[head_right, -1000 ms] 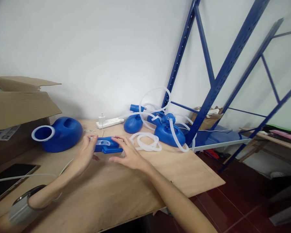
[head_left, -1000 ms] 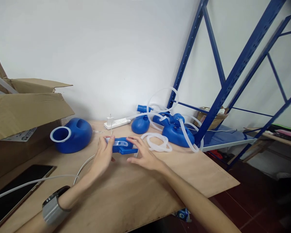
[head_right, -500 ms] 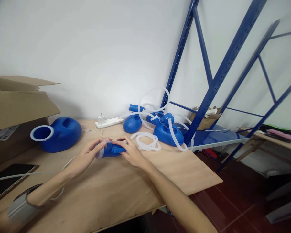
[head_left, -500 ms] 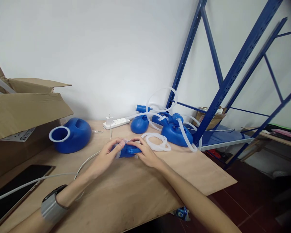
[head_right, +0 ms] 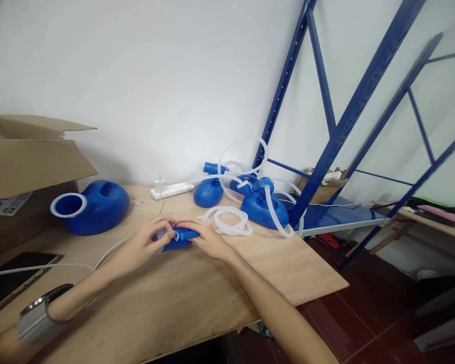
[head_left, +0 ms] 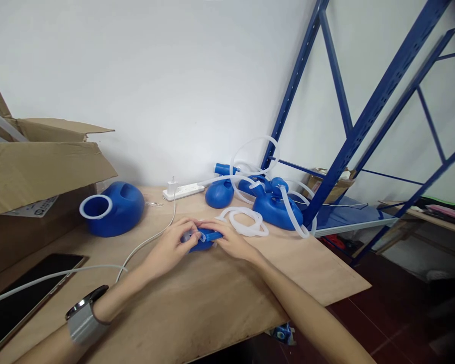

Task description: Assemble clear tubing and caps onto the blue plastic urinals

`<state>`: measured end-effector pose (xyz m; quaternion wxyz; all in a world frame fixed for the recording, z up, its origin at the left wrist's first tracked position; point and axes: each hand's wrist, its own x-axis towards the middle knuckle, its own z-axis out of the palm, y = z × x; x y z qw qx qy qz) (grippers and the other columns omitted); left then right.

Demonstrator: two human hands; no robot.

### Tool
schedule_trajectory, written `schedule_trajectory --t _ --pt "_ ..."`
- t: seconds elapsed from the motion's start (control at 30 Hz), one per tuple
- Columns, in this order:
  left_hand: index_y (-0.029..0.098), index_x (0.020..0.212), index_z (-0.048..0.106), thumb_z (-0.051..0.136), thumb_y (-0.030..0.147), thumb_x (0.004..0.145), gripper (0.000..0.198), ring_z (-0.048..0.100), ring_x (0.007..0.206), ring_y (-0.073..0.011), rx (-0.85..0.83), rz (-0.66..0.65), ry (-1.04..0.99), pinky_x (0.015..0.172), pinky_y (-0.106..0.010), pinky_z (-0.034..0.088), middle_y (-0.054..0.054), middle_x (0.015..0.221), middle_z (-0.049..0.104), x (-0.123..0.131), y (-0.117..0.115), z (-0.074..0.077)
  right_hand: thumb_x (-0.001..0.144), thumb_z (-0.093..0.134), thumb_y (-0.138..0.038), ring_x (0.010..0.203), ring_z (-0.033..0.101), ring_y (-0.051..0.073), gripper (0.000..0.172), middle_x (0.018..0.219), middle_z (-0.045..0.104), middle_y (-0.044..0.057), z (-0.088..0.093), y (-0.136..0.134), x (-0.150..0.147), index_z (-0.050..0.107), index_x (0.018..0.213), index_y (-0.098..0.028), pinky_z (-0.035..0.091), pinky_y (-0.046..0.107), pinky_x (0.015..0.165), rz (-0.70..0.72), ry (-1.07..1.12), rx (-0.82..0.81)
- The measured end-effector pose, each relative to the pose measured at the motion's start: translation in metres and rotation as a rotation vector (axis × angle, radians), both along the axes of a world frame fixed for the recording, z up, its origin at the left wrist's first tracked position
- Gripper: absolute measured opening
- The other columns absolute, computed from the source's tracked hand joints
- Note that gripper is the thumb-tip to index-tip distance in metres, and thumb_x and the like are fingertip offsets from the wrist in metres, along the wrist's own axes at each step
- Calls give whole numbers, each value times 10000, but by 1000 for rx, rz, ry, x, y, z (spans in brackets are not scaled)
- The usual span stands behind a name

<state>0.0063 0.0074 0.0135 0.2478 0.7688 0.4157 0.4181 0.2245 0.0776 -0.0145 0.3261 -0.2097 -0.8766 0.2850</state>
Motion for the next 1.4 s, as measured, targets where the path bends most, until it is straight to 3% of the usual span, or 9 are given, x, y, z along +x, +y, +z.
schedule_trajectory --t 0.2,0.43,0.63,0.73,0.83,0.93,1.17,1.4 --pt "215 858 629 499 427 956 268 612 1063 -228 -20 6 21 955 -352 437 -64 1138 680 -2 -1 0 908 563 -137 1381 523 248 497 1465 597 71 -4 -4 -1 621 1384 -271 355 492 1200 -35 -28 -61" --pt "228 873 661 510 459 956 288 608 1127 -239 -51 -41 27 1026 -365 424 -62 1173 683 -2 -2 0 858 592 -115 1269 603 259 526 1391 653 85 11 -11 0 626 1370 -231 409 450 1138 -22 -74 -108" --pt "236 901 662 512 492 954 301 613 1164 -239 -84 -71 -23 1056 -365 433 -66 1200 688 -5 0 -1 861 590 -140 1188 638 258 442 1269 711 68 13 -10 -4 669 1285 -235 445 414 1074 -27 -40 -171" --pt "235 908 674 513 502 951 315 639 1078 -230 -97 -73 6 997 -345 468 -51 1110 716 -5 -2 2 845 594 -134 1170 637 254 432 1241 713 59 12 -11 -5 681 1254 -245 442 404 1066 -33 -26 -183" --pt "230 913 683 508 501 951 325 649 905 -206 -108 -44 37 879 -312 498 -28 975 733 -4 -4 6 842 582 -132 1168 634 241 590 1261 688 66 10 -12 -6 555 1416 -267 445 405 1057 -40 -9 -261" --pt "224 904 683 500 519 952 351 639 861 -198 -111 -31 29 802 -287 494 -22 933 729 -5 -4 6 838 590 -145 1157 631 236 748 1248 667 80 8 -12 -7 372 1542 -271 461 407 1024 -80 17 -336" --pt "237 916 674 513 538 950 343 640 909 -198 -141 -67 16 869 -297 497 -21 995 735 -8 -2 6 827 587 -150 1100 651 230 522 1161 707 48 10 -8 -12 587 1338 -253 469 365 983 -84 -1 -369" --pt "215 944 626 425 546 980 389 644 917 -217 -107 -28 98 876 -343 497 -50 960 727 -6 -4 8 810 583 -123 1056 656 217 492 1126 717 27 7 -4 -12 604 1284 -253 477 332 930 -122 -15 -374"
